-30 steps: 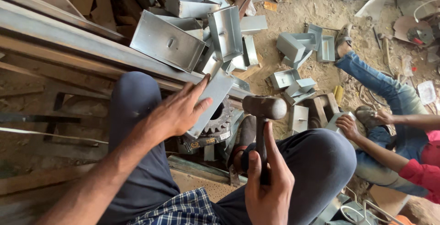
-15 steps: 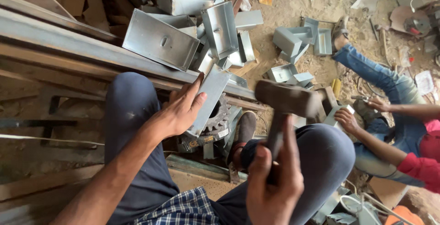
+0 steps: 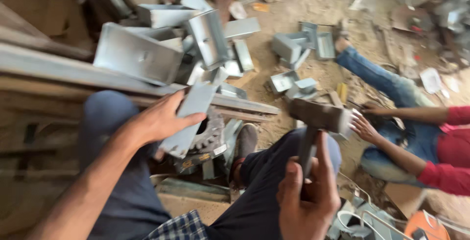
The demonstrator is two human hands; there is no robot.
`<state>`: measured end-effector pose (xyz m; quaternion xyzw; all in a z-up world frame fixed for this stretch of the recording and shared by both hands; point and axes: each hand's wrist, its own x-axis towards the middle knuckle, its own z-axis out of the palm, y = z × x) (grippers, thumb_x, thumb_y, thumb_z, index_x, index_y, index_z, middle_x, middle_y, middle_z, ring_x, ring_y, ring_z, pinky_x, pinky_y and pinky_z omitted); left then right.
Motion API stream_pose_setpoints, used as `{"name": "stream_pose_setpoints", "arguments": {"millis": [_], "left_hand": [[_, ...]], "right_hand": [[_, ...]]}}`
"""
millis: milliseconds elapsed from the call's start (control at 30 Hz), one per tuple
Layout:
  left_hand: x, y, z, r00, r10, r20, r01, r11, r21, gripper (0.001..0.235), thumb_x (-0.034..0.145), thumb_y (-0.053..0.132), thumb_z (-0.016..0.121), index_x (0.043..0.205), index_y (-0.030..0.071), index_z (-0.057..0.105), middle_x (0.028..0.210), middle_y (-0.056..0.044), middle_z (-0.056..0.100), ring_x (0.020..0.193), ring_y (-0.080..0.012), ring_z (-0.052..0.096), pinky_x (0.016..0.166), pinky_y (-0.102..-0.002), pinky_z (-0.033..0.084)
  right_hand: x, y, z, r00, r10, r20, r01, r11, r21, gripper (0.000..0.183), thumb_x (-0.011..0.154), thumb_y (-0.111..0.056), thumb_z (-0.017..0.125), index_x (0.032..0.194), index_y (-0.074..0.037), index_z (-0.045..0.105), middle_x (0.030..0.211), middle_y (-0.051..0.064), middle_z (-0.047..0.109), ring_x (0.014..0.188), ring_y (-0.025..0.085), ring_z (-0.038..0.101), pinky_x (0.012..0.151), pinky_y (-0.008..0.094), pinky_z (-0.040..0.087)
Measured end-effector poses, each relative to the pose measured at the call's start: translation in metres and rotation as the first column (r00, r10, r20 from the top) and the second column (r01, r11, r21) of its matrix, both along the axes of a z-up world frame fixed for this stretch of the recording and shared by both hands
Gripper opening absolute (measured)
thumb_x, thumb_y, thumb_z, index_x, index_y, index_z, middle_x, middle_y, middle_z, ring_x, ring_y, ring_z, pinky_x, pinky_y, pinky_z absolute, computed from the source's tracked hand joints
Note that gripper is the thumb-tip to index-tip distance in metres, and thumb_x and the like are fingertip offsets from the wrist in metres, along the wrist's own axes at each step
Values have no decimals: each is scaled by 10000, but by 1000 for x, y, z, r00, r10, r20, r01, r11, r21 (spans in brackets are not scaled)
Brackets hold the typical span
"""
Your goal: The person positions rectangular metal boxes against a heavy metal base and strikes the edges with a hammer. They pick up various boxes from a pile on the ground and set them aside after hammering them.
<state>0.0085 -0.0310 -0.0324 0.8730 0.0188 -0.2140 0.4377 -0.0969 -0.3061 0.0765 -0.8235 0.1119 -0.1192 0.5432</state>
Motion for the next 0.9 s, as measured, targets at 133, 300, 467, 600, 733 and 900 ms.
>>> {"name": "stream_pose_setpoints", "arguments": {"millis": [133,300,467,600,733,900], "left_hand": [[-4,-15,29,998,-26,-54,33,992,122,855,803,644,710,1494,182,510,1430,-147,631,1318,-299,594,1096,-439,447],[-13,-35,37,989,-47,-141,86,954,288,911,858,635,618,1597,196,315,1409,-237,571,1274,-391,606,1068,-528,490],[-14,-52,34,978,-151,-145,201,866,457,1061,869,696,585,1657,168,111,1463,-273,497,1236,-461,593,1039,-580,505],[-19,-66,42,971,-147,-188,228,807,545,1075,836,733,601,1638,205,117,1491,-266,446,1264,-473,536,999,-600,520],[-17,-67,43,975,-135,-175,210,810,548,1205,741,802,660,1657,233,122,1527,-242,391,1261,-484,511,948,-630,526],[-14,-53,22,974,-57,-217,152,879,451,1232,688,796,661,1652,207,170,1396,-212,600,1173,-389,672,986,-589,563]], "right_hand": [[-4,-10,-2,990,-21,-140,39,991,128,688,953,-110,634,1602,-92,406,830,16,633,534,14,490,421,203,382],[-6,-17,-1,994,97,-53,-106,968,-227,620,994,-56,644,1591,-46,473,991,105,711,759,126,596,615,284,471],[-9,-8,3,982,161,100,-119,933,-340,525,919,11,638,1438,-5,561,941,161,716,812,207,737,764,320,570],[-10,-4,3,994,104,26,-89,936,-341,546,907,24,646,1447,-17,576,922,188,716,788,231,738,740,316,563],[-10,-9,1,984,139,112,-93,933,-347,525,925,21,633,1443,6,556,1080,212,743,970,259,777,826,339,576],[-13,-11,-9,990,104,100,-69,949,-307,517,946,-14,631,1457,-9,554,1125,204,757,1046,265,780,854,360,590]]}}
